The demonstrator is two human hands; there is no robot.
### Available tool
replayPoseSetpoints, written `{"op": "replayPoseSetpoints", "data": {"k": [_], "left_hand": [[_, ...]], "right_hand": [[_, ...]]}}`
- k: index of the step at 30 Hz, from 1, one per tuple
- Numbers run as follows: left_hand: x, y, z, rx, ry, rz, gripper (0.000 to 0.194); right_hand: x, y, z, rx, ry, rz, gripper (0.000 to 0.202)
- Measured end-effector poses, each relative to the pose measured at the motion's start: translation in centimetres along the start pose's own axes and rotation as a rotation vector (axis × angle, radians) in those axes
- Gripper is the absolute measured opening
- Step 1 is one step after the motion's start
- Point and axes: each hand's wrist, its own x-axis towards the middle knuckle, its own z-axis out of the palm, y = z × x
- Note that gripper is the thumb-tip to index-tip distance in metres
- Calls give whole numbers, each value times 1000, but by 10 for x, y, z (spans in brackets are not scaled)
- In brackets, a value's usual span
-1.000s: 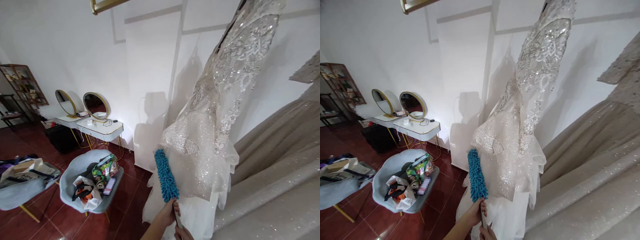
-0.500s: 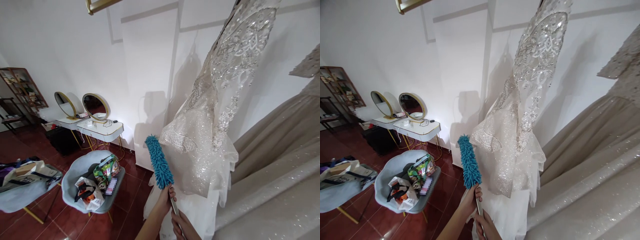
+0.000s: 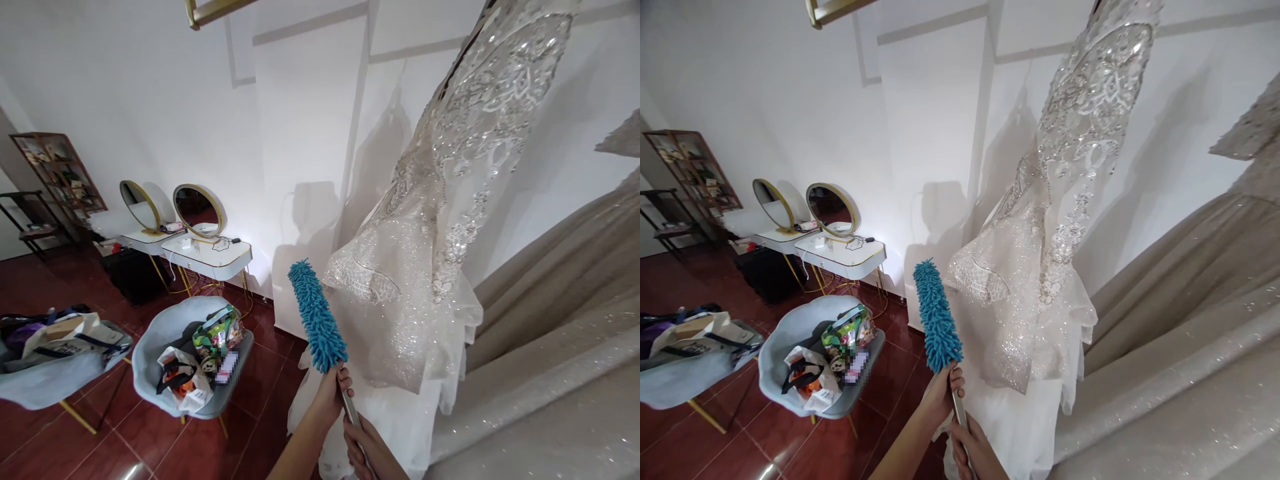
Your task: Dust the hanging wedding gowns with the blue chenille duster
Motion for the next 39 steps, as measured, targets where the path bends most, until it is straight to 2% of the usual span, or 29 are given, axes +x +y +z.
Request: {"op": "replayPoseSetpoints", "data": {"k": [2,6,10,14,18,22,26,32,35,39], "left_hand": [[1,3,8,-12,-47,44,30],[4,8,24,32,-84,49,32],[14,6,27,62,-81,12,29],[28,-7,20,97,-51,-78,29],[39,-23,9,68,-13,-103,31],[45,-34,-7,31,21,-119,32],[44,-36,-20,29,49,-119,33],[36,-16,-20,12,51,-50,30],[34,6,-16,23,21,-22,33],[31,42,-9,52,-77,26,37]], "right_hand": [[1,-5,-2,13,14,-28,50],[4,-19,-3,38,48,-53,48],[12,-17,-8,65,73,-81,50],[15,-2,-19,38,125,-83,51],[14,11,-28,16,153,-70,52],[15,22,-28,46,179,-27,55],[18,29,-25,64,150,19,55],[24,21,-14,52,71,33,52],[26,4,3,53,32,-6,49],[35,-17,30,62,-3,-70,47]]}}
